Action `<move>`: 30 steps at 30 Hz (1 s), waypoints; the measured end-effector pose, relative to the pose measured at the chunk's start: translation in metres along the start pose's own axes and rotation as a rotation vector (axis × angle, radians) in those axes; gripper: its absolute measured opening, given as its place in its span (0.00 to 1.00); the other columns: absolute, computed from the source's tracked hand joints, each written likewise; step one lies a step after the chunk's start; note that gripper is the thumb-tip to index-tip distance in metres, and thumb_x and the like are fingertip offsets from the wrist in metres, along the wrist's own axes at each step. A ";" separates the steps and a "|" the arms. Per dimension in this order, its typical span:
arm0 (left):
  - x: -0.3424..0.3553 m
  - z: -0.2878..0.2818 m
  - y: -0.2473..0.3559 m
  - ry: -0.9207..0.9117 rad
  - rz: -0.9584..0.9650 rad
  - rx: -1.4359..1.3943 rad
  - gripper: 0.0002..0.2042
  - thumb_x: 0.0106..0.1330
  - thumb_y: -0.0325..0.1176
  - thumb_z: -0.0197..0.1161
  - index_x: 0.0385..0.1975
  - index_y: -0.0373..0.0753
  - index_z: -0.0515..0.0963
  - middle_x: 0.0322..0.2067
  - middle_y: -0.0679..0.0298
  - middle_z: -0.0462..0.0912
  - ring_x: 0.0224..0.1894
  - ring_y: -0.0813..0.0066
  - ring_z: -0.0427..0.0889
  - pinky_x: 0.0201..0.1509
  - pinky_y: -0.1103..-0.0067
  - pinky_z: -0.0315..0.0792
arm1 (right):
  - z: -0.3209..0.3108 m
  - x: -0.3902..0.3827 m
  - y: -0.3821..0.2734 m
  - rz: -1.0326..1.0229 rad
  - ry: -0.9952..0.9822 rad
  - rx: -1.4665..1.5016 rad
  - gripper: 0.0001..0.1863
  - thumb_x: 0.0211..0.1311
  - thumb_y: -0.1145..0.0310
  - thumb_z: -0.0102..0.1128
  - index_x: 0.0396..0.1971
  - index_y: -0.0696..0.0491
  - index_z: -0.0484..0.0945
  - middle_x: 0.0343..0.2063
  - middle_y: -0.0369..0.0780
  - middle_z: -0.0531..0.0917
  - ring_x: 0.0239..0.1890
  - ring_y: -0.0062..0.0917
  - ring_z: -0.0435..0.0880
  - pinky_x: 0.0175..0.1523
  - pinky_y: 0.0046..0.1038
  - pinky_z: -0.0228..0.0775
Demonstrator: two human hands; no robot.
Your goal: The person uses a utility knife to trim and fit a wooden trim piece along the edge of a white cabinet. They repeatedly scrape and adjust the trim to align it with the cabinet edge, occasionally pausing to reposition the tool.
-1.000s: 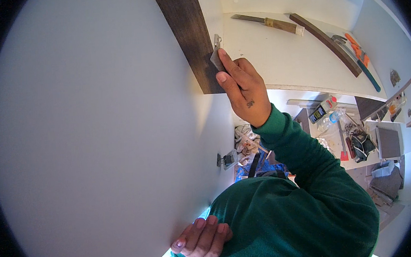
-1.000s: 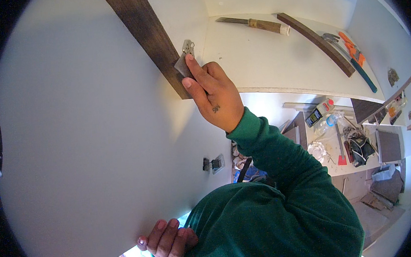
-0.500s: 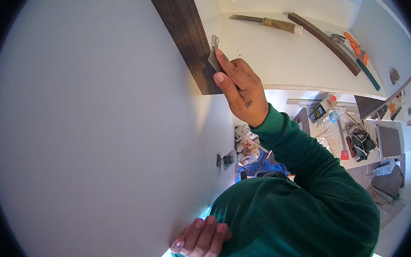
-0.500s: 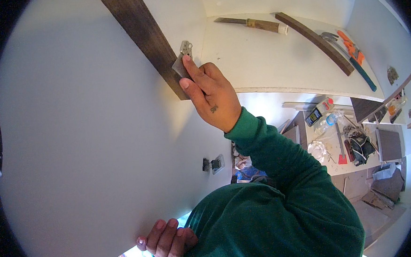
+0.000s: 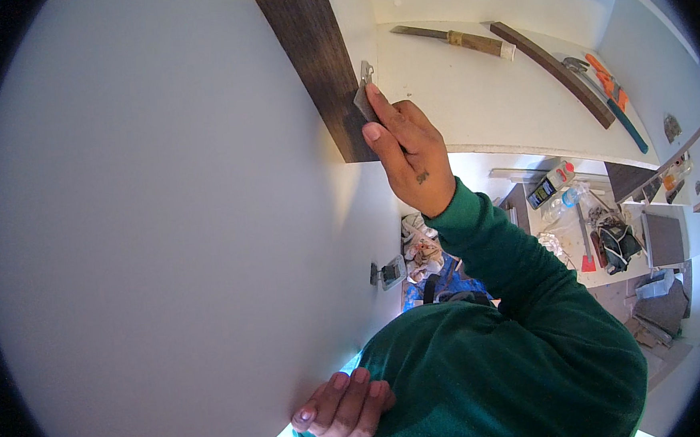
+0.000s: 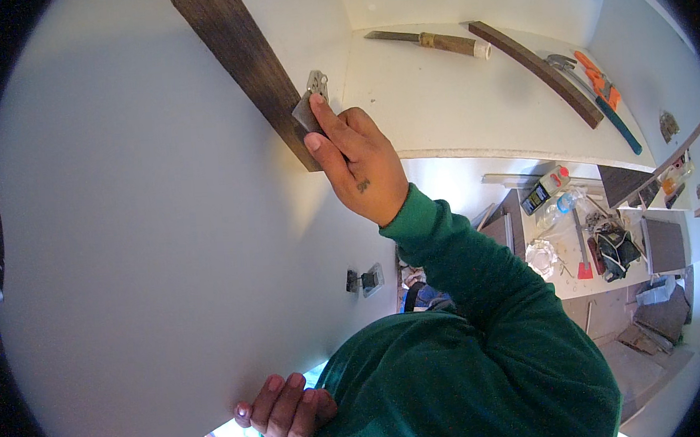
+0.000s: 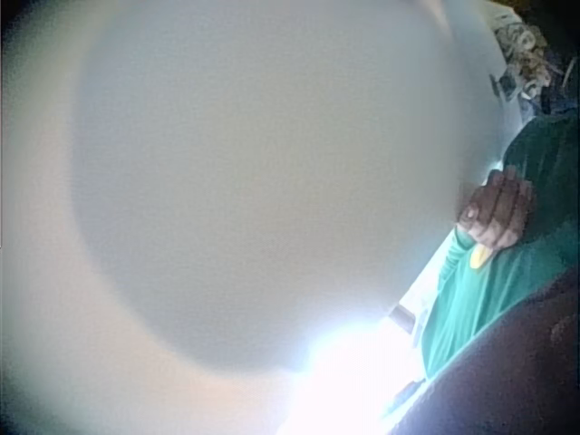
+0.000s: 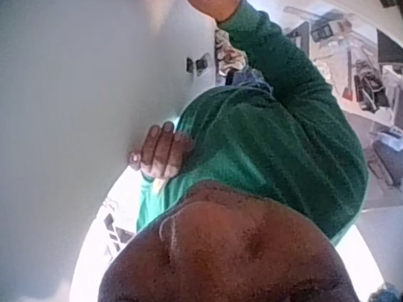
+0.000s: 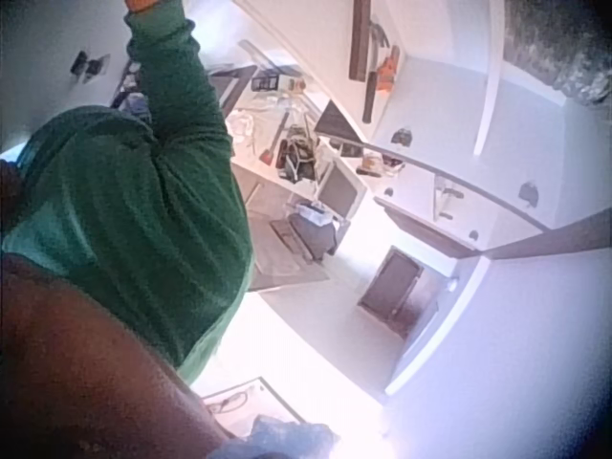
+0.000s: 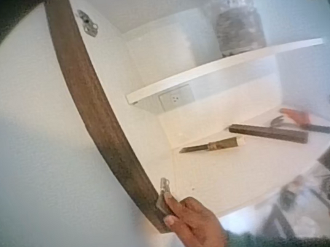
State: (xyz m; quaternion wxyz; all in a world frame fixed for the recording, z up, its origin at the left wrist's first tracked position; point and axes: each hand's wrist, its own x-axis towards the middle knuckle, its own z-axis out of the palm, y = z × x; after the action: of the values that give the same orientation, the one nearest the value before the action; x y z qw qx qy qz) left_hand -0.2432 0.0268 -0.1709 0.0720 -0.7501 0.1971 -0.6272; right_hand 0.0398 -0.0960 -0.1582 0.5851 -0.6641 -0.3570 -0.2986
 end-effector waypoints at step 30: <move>0.004 0.003 0.001 -0.006 -0.012 0.014 0.04 0.61 0.42 0.63 0.30 0.53 0.83 0.23 0.74 0.88 0.34 0.78 0.88 0.74 0.66 0.60 | -0.001 0.006 -0.002 0.006 -0.013 0.042 0.25 0.74 0.67 0.61 0.67 0.58 0.74 0.28 0.41 0.71 0.29 0.25 0.72 0.34 0.28 0.68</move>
State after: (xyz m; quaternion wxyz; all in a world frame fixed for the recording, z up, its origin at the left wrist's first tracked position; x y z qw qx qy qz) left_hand -0.2399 0.0241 -0.1681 0.0740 -0.7525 0.1876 -0.6269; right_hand 0.0413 -0.0965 -0.1521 0.5972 -0.6548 -0.3652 -0.2850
